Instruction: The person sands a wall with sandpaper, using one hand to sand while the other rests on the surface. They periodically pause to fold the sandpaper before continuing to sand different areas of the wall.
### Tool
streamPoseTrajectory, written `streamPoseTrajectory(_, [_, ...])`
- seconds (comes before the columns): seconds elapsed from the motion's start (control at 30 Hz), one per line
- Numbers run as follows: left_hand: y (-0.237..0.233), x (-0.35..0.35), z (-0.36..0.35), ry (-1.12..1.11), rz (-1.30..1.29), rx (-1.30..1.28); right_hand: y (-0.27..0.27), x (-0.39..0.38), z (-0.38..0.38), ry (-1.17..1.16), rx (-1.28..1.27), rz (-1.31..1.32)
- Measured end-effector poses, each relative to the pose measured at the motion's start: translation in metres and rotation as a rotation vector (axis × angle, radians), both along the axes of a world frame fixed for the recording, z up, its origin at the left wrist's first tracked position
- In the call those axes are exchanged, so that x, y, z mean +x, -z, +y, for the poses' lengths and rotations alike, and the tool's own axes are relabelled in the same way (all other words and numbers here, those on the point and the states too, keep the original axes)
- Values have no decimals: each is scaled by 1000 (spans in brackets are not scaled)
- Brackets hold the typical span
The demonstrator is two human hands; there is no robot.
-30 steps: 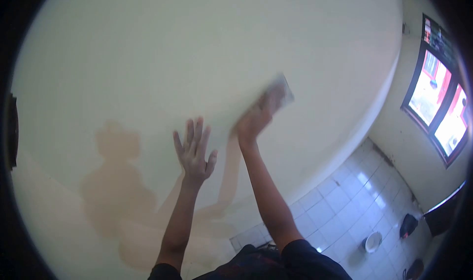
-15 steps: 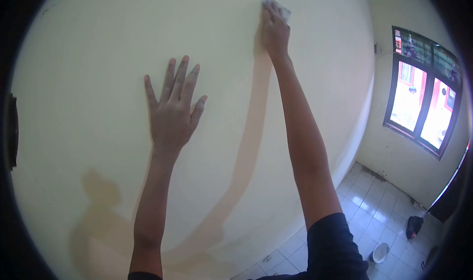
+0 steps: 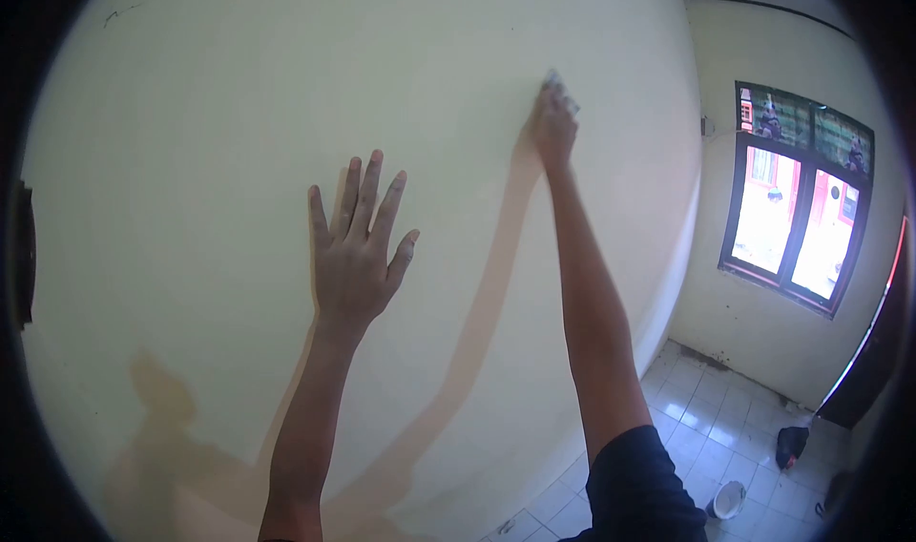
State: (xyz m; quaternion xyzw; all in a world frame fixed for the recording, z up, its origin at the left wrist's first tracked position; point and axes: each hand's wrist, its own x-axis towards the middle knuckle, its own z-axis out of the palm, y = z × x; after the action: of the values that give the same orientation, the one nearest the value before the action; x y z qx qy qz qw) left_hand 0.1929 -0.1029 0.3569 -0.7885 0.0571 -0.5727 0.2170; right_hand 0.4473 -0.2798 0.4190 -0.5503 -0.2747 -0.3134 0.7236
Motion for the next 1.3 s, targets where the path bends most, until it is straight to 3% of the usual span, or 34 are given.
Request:
streamPoseTrajectory(0.07, [0,-2,-2,0,1,-15,39,25,50,404,-424,-228])
streamPoseTrajectory(0.1, [0,-3,-3,-3,16,-25,82,-2,95,633,-349,-698])
streamPoseTrajectory(0.13, [1,-3,-3,3,13,-15,120,-63,103,224,-589,-565])
streamPoseTrajectory(0.2, [1,-4,-3,12,31,-51,124,-96,81,171,-762,-1264])
streamPoseTrajectory(0.27, [1,-3,-1,7,37,-30,106,-67,58,158,-656,-1039])
streamPoseTrajectory(0.3, [3,-4,0,-2,43,-17,103,-26,48,528,-585,-1060])
streamPoseTrajectory(0.33, [6,-3,0,-2,55,-19,96,-4,36,546,-401,-769])
streamPoseTrajectory(0.37, [9,-2,0,-12,67,-11,86,11,21,378,-209,-419])
streamPoseTrajectory(0.4, [10,-1,-1,-22,75,-4,84,11,19,376,-215,-414])
streamPoseTrajectory(0.47, [11,0,-3,-33,84,2,80,11,20,331,126,-107])
streamPoseTrajectory(0.53, [9,3,-6,-40,88,17,113,-24,55,485,-148,-338])
streamPoseTrajectory(0.6, [11,2,-6,-41,86,7,160,-85,86,347,-359,-701])
streamPoseTrajectory(0.67, [15,0,-6,-35,103,4,197,-111,71,113,-824,-1040])
streamPoseTrajectory(0.73, [21,-1,-3,-16,117,-15,213,-55,51,129,-761,-997])
streamPoseTrajectory(0.77, [28,0,-1,-32,125,2,212,-23,39,429,-678,-933])
streamPoseTrajectory(0.8, [39,-3,1,-37,139,-9,207,1,29,489,-457,-629])
streamPoseTrajectory(0.83, [50,-6,1,-69,170,1,199,6,28,479,-469,-622])
streamPoseTrajectory(0.97, [87,-7,-1,-117,239,10,160,-9,39,250,98,-61])
streamPoseTrajectory(1.0, [92,-6,-4,-114,249,13,163,-33,57,436,-85,-319])
streamPoseTrajectory(1.03, [97,-6,-5,-104,228,-12,167,-71,67,345,-203,-491])
streamPoseTrajectory(1.07, [100,-6,-4,-96,201,-35,181,-93,69,293,-480,-712])
streamPoseTrajectory(1.13, [108,-9,-1,-93,221,-45,199,-83,56,125,-670,-963])
streamPoseTrajectory(1.2, [119,-11,4,-129,254,-23,205,-19,42,463,-482,-809])
streamPoseTrajectory(1.23, [126,-7,5,-177,243,37,199,8,34,481,-252,-564])
streamPoseTrajectory(1.27, [132,-6,6,-221,243,93,182,7,16,516,-205,-353])
streamPoseTrajectory(1.3, [135,-8,6,-221,261,81,167,5,6,331,31,-120])
